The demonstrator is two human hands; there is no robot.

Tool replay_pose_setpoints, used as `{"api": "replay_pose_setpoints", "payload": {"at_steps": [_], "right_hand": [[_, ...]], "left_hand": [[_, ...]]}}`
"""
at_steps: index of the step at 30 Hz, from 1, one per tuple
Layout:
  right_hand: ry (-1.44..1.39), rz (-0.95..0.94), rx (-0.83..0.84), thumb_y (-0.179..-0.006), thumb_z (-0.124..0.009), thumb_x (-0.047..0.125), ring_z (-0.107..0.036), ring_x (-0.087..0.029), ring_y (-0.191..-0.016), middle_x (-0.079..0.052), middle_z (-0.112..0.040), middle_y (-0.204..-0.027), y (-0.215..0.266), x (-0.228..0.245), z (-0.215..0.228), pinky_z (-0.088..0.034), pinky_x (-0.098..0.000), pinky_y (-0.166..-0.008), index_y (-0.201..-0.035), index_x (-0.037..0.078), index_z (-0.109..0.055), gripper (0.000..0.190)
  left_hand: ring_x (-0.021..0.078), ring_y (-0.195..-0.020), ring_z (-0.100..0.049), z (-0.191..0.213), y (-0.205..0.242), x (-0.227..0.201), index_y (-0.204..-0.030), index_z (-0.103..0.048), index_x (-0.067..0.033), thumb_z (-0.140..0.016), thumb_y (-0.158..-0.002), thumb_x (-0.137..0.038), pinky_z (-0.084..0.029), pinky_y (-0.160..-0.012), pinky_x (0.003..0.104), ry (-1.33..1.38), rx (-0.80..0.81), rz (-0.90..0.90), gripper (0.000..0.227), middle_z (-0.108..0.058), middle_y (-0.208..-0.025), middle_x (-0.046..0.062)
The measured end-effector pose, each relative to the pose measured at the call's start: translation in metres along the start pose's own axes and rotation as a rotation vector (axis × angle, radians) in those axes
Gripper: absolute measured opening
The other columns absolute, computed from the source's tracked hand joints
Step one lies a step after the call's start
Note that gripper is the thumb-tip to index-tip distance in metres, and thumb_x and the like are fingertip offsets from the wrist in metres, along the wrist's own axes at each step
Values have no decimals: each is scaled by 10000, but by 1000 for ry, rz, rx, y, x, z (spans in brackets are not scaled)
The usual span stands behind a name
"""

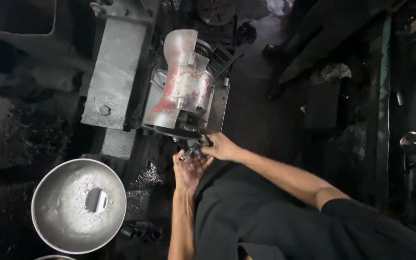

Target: The person repeatedly grinds a small metal part against a bench grinder, then dips it into a metal bowl containing liquid and other parts, and repeats the cycle. The person handles the part with both hands and occasionally uses a brush to clean it in the bowl.

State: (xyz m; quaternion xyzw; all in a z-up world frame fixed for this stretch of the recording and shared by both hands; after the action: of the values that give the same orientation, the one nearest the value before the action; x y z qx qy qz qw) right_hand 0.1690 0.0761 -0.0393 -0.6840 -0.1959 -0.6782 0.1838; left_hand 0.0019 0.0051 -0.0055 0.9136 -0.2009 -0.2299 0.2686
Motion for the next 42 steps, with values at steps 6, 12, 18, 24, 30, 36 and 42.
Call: {"api": "replay_pose_setpoints", "payload": {"at_steps": [6,12,18,24,30,36,42], "right_hand": [[-57,-274,-134,-880,-736,85,-649,-73,-722,-45,-701,-857,11,26,-8,-584,-297,-623,-1164,-51,-653,325],[101,-319,-135,-866,-736,87,-662,-93,-624,-79,-705,-744,0,48,-12,-561,-306,-545,-1096,-58,-673,279],[332,-279,-148,-850,-762,173,-723,-140,-657,-115,-730,-737,-5,36,-5,-589,-336,-605,-992,-24,-712,247],[203,-218,-186,-794,-730,101,-693,-160,-710,-140,-729,-828,-9,20,0,-583,-346,-637,-1167,-22,-634,404],[57,-377,-192,-863,-726,58,-727,-156,-762,-117,-744,-887,3,18,8,-597,-327,-641,-1144,-41,-658,305],[52,-323,-241,-850,-708,20,-721,-150,-789,-96,-721,-930,11,17,16,-588,-302,-684,-1250,-17,-616,412],[-8,-291,-306,-859,-737,-29,-682,-141,-938,-113,-697,-1060,29,28,33,-578,-296,-792,-1317,-14,-587,482]], "left_hand": [[364,-1125,-633,1,3,5,-1444,-440,47,-289,-936,-778,-507,-1007,500,-90,-14,-63,980,-627,-1264,227],[339,-1168,-617,5,-2,8,-1542,-319,26,-262,-892,-819,-503,-1015,484,-164,-128,-119,1068,-612,-1329,206],[296,-1115,-626,18,-23,24,-1399,-476,-47,-311,-936,-778,-529,-1013,504,-103,-141,-196,881,-637,-1245,118],[273,-1073,-645,23,-31,35,-1328,-525,-108,-386,-935,-775,-542,-980,495,-113,-81,-232,787,-648,-1181,76],[294,-1165,-645,0,-27,35,-1427,-497,-71,-329,-785,-899,-530,-1015,485,-174,-50,-133,1061,-649,-1304,134],[317,-1261,-613,-6,-36,44,-1483,-436,-61,-291,-780,-913,-513,-1053,475,-115,-8,-36,1114,-593,-1411,162],[321,-1221,-591,5,-55,71,-1486,-407,-49,-410,-811,-863,-509,-1029,501,-197,21,-44,1058,-573,-1377,166]]}}
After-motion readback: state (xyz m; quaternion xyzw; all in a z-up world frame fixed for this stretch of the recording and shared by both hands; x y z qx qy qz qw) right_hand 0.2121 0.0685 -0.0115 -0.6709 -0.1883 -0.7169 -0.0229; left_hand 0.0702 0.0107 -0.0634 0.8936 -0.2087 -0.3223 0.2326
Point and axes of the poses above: each hand's wrist, its own y-axis away from the middle knuckle, its own z-axis out of the back of the hand, x = y × z, the point moved 1 cm from there along -y, towards the middle knuckle
